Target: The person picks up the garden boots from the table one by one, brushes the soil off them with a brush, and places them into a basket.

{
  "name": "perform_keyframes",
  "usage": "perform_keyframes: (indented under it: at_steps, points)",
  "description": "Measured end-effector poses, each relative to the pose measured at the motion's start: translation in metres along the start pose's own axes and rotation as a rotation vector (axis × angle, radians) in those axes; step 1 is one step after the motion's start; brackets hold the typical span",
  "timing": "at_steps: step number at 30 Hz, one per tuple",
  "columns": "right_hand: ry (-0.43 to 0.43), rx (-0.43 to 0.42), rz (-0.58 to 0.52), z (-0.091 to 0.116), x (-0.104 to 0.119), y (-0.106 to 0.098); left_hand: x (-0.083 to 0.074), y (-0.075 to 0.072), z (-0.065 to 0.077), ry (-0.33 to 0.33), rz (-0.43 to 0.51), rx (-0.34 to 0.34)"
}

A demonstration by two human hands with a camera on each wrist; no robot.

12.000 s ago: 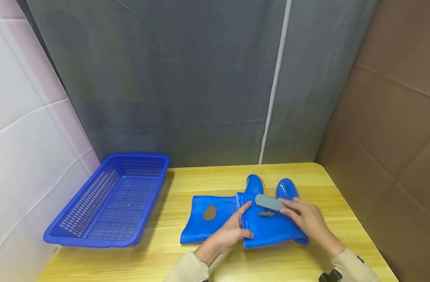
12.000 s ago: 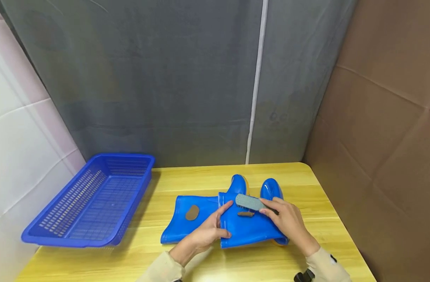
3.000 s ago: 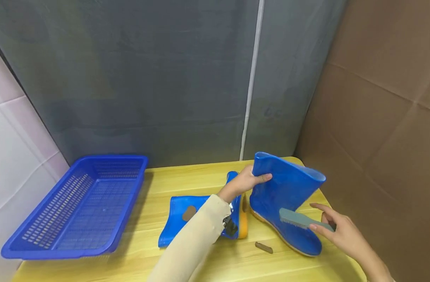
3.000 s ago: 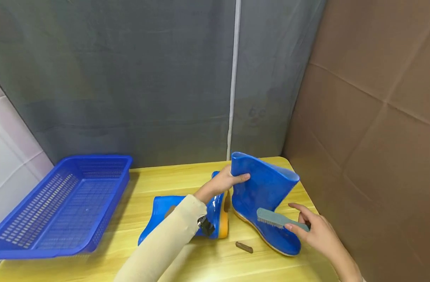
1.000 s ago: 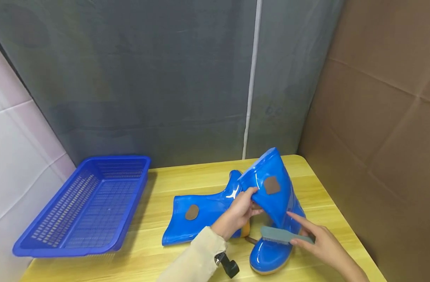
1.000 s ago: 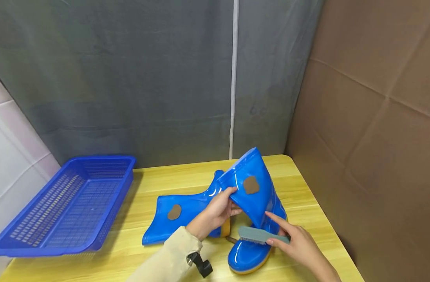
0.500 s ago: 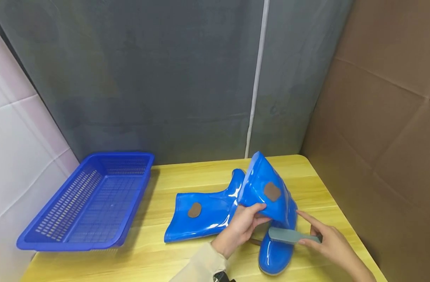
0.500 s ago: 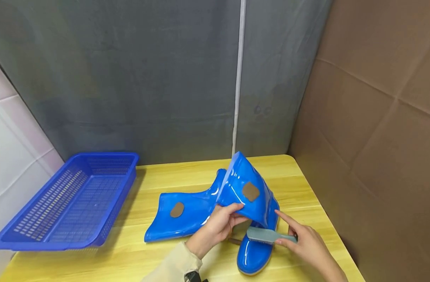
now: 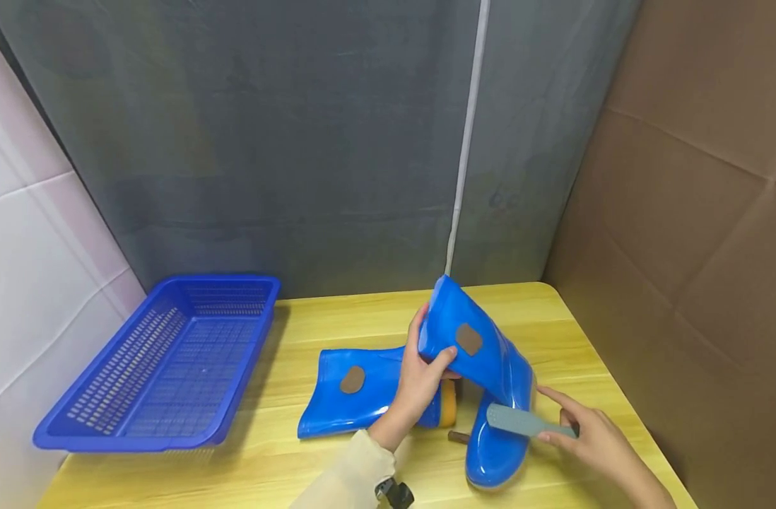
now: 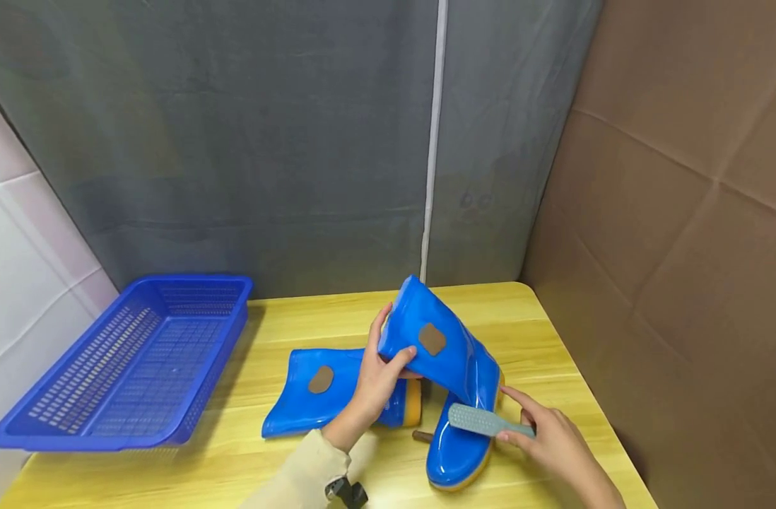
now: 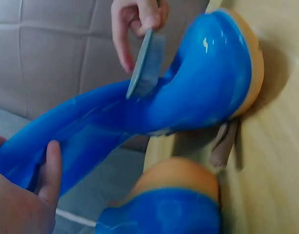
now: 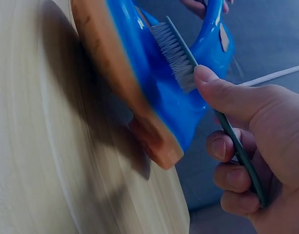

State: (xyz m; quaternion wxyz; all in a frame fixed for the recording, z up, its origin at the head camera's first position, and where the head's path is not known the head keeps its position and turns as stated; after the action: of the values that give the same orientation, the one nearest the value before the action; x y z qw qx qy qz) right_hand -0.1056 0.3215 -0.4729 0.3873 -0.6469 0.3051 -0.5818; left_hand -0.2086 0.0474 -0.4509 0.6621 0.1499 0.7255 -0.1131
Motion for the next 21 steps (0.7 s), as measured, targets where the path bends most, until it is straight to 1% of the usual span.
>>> perform_keyframes:
  at_steps: [2,4,5,7,9,10,12,13,15,16,17,18,20,21]
  points:
    - [0.000,0.009,-0.002,-0.002,-0.001,0.000,-0.002,-0.007,-0.003,0.021,0.019,0.026]
    - [-0.002,0.026,-0.007,-0.003,-0.003,0.000,-0.006,-0.014,-0.006,0.013,0.039,0.063]
    - [-0.003,0.035,-0.009,-0.003,-0.004,0.000,-0.007,-0.018,-0.008,0.001,0.043,0.076]
    - [-0.001,0.045,-0.014,-0.003,-0.007,-0.002,-0.012,-0.025,-0.013,-0.049,0.019,0.092]
    - [-0.013,0.043,-0.012,0.000,-0.010,-0.004,-0.014,-0.031,-0.016,-0.100,-0.055,0.128]
    - [-0.018,0.042,-0.011,0.002,-0.012,-0.005,-0.015,-0.033,-0.018,-0.119,-0.091,0.163]
    - [-0.022,0.035,-0.012,0.006,-0.017,-0.007,-0.016,-0.035,-0.019,-0.134,-0.159,0.262]
    - [-0.018,0.032,-0.017,0.008,-0.020,-0.009,-0.017,-0.034,-0.020,-0.131,-0.191,0.318]
    - [0.002,0.021,-0.026,0.013,-0.025,-0.013,-0.015,-0.030,-0.019,-0.121,-0.213,0.419]
    - [0.021,0.013,-0.029,0.015,-0.027,-0.016,-0.014,-0.027,-0.019,-0.115,-0.207,0.454]
    - [0.039,0.004,-0.032,0.017,-0.029,-0.019,-0.014,-0.023,-0.019,-0.113,-0.184,0.473]
    - [0.055,-0.006,-0.035,0.018,-0.030,-0.021,-0.014,-0.018,-0.018,-0.121,-0.153,0.475]
    - [0.068,-0.033,-0.028,0.020,-0.031,-0.026,-0.015,-0.009,-0.019,-0.142,-0.022,0.459]
    - [0.064,-0.050,-0.021,0.020,-0.031,-0.028,-0.018,-0.004,-0.020,-0.152,0.056,0.441]
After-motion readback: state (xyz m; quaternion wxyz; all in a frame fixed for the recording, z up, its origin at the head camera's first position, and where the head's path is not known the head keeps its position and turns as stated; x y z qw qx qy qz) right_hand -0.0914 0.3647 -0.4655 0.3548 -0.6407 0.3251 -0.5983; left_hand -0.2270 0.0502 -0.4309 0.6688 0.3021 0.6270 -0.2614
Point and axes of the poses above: each hand's wrist, its own z-axis away from the middle knuckle, its own y-axis out of the palm, x = y × z, the point moved 1 cm from there along -z, towards the middle knuckle, and after that the axes turned 7 degrees about x, right-handed, at the moved point
